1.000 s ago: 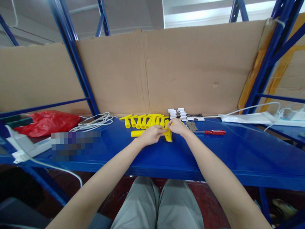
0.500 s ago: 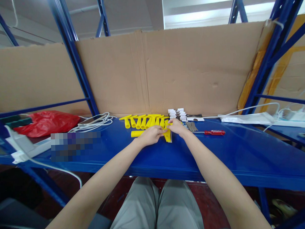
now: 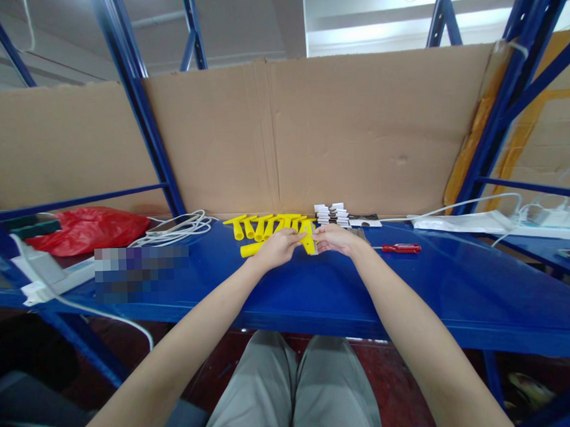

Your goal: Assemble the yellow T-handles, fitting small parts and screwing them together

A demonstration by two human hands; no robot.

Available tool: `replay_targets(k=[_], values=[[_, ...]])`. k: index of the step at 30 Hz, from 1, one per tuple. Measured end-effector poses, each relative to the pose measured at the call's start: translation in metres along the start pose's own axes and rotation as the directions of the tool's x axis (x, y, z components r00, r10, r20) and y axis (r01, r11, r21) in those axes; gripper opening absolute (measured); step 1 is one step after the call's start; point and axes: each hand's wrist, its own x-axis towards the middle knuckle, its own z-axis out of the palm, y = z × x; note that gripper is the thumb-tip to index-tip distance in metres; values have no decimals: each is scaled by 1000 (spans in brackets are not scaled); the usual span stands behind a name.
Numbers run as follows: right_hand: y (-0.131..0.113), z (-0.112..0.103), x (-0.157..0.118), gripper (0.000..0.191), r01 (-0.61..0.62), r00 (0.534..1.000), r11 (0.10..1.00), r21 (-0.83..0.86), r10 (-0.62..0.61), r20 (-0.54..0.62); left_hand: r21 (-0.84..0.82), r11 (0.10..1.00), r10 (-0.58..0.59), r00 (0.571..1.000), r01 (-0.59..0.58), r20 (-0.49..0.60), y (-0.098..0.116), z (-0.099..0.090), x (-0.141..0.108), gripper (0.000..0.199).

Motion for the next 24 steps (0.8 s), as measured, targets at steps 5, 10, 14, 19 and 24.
replay_targets(k=[5, 10, 14, 19, 24], values=[[-5, 10, -5, 13, -17, 999, 999, -36, 16, -40, -17, 999, -43, 999, 43, -18, -1, 3, -1, 45], [-6, 12, -4, 12, -11, 997, 998, -54, 6, -79, -1, 999, -46, 999, 46, -4, -2, 10, -1, 45], [-5, 11, -2, 10, -19, 997, 997, -71, 13, -81, 13, 999, -33, 999, 32, 25, -3, 12, -1, 47], [-4, 13, -3, 8, -27, 996, 995, -93, 19, -90, 25, 999, -28, 998, 26, 57, 0, 8, -2, 49], [-10, 14, -8, 4, -33, 998, 996, -89, 27, -64, 45, 998, -42, 998, 39, 48, 6, 3, -2, 48]])
